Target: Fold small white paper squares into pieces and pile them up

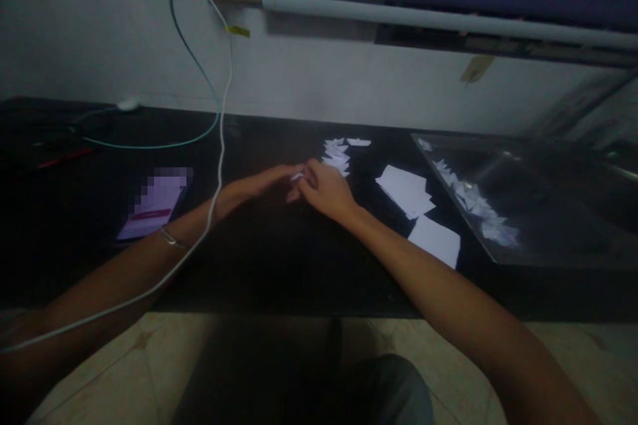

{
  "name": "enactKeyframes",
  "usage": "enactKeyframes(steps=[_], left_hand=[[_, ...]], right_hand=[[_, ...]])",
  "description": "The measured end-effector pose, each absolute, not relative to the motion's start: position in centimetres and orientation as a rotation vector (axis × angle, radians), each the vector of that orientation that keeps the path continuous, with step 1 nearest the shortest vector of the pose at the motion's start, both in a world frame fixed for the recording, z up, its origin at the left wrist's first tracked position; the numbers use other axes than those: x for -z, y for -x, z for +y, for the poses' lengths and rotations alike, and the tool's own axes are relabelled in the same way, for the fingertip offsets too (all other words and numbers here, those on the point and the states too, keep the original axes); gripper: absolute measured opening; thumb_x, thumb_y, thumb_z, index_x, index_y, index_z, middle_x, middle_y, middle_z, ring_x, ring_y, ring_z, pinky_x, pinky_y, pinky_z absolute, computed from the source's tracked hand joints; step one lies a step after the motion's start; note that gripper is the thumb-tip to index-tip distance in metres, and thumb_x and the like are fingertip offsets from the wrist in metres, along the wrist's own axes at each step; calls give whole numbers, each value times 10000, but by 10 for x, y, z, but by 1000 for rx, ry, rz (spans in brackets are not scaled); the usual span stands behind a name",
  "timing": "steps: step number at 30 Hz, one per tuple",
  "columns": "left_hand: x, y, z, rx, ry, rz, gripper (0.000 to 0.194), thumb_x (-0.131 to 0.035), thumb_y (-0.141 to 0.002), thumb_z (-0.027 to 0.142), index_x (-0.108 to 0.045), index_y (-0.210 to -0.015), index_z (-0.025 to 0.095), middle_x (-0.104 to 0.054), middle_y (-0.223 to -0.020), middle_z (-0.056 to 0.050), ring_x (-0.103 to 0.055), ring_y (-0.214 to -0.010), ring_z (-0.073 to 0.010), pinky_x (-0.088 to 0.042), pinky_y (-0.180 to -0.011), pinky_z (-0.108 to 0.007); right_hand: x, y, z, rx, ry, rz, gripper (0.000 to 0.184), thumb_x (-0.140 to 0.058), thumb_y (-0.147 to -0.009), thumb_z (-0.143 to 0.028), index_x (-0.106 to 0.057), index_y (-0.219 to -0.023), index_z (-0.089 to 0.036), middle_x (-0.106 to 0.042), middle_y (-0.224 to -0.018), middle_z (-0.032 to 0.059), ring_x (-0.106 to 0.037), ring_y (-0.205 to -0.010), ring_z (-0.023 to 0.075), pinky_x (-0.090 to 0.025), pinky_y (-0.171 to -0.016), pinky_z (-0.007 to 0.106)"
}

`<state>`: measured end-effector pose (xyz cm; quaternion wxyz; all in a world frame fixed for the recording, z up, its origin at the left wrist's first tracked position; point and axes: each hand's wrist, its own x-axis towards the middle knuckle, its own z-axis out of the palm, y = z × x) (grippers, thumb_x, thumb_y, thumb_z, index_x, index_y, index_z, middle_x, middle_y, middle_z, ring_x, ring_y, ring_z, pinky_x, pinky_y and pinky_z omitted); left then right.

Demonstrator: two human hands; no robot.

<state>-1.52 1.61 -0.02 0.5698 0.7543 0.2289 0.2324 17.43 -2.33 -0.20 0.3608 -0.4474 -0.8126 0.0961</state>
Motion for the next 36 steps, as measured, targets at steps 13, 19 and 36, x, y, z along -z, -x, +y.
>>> enactKeyframes(steps=[13, 19, 36], left_hand=[[1, 12, 21, -623, -1813, 672, 719, -277, -1014, 686, -658, -689, 169, -653, -595, -59, -570, -529, -107, -444, -569, -246], [6, 8, 14, -820, -1909, 819, 269, -659, -895, 438, -617, -837, 179, -572, -616, 28, -514, -548, -94, -379, -545, -227], [-24, -1, -18, -441, -2793, 1497, 480, -369, -982, 386, -761, -1039, 116, -763, -930, -190, -706, -775, -284, -510, -697, -390]], right_hand=[[7, -176, -14, -439, 1207, -1840, 248, -558, -840, -246, -477, -607, -219, -482, -567, -23, -439, -569, 134, -291, -573, 298], [16, -181, -2, -660, 1241, -1645, 302, -592, -796, -294, -504, -519, -212, -439, -496, -35, -365, -496, 105, -234, -519, 280], [9, -174, -15, -753, 1214, -1730, 384, -560, -907, -369, -605, -570, -190, -502, -461, -11, -408, -471, 108, -257, -501, 277]])
